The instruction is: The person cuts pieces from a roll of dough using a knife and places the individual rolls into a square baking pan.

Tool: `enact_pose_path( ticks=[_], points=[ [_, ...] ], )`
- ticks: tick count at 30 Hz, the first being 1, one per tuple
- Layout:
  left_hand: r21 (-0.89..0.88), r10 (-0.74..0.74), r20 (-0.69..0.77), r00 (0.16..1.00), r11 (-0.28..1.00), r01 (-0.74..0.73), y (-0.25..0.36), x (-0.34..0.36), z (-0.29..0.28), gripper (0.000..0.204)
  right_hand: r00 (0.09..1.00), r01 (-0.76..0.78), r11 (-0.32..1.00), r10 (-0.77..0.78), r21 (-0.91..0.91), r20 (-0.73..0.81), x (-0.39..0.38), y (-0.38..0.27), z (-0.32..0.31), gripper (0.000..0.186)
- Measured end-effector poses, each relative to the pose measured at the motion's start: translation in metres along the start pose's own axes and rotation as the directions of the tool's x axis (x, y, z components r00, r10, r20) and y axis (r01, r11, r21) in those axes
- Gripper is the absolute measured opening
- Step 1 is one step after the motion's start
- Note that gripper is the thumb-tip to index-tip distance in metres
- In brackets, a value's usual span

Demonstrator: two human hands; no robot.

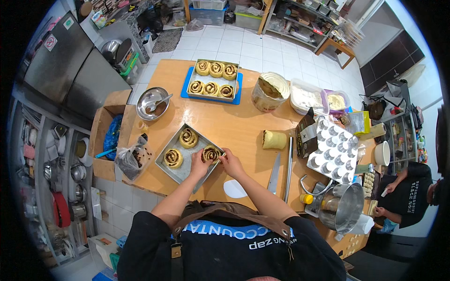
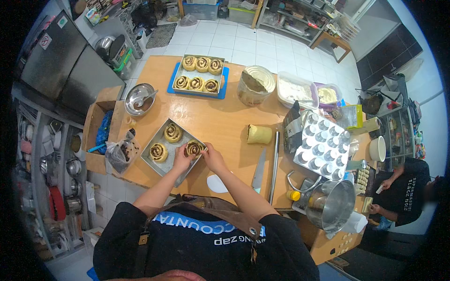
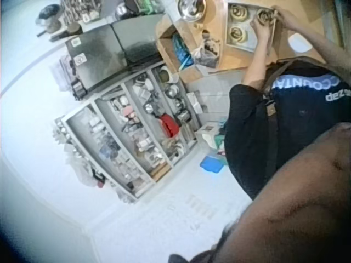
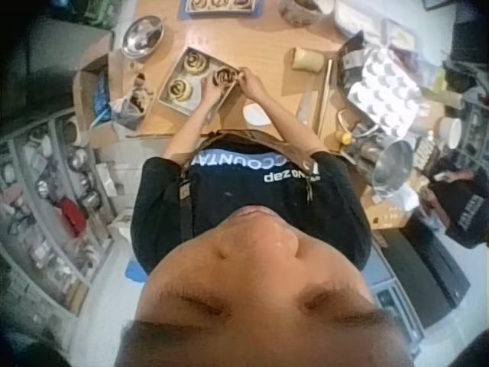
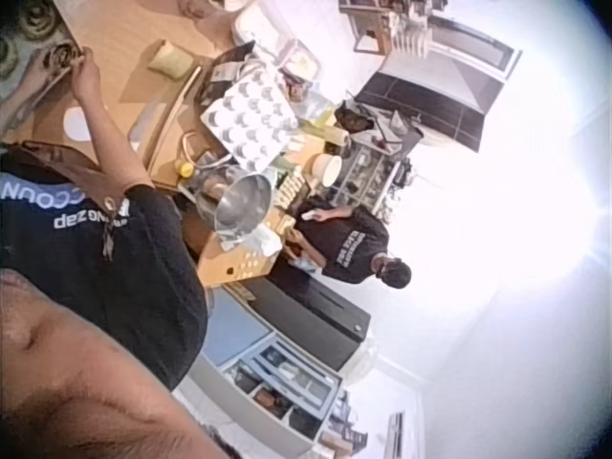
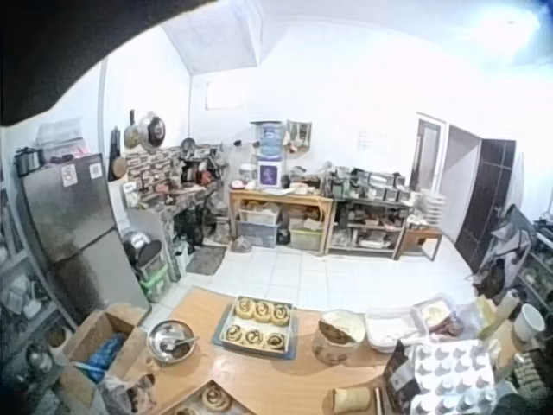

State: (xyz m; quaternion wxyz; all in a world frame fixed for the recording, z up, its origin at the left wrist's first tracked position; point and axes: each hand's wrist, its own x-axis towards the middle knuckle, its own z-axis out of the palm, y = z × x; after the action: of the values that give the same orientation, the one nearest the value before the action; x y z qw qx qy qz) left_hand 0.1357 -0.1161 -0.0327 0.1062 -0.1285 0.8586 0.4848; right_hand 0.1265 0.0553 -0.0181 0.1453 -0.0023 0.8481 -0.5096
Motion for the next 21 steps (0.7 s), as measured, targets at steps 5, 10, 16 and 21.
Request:
enact_pose_path(
  ticks=[5, 10, 16, 21],
  points=[
    [-0.124, 0.041, 0.089, 0.995, 0.992, -0.029, -0.006, -0.003, -0.004, 0.069, 1.000, -0.002, 1.000, 0.002, -0.021, 0.003, 0.002, 0.003, 0.002, 0.035],
    [-0.087, 0.300, -0.218, 0.929, 0.942, -0.325, -0.010, -0.005, 0.005, 0.070, 1.000, -0.011, 1.000, 0.011, -0.001, 0.021, 0.001, -0.001, -0.001, 0.034],
    [0.008, 0.250, -0.117, 0.961, 0.968, -0.251, -0.002, 0.016, 0.002, 0.055, 1.000, -0.012, 0.999, 0.013, -0.041, 0.027, 0.001, -0.003, -0.004, 0.035],
    [-0.011, 0.132, -0.119, 0.984, 0.991, -0.135, 0.017, 0.021, 0.001, 0.041, 0.999, -0.025, 0.999, 0.026, -0.023, 0.033, 0.001, -0.003, -0.004, 0.035]
  ],
)
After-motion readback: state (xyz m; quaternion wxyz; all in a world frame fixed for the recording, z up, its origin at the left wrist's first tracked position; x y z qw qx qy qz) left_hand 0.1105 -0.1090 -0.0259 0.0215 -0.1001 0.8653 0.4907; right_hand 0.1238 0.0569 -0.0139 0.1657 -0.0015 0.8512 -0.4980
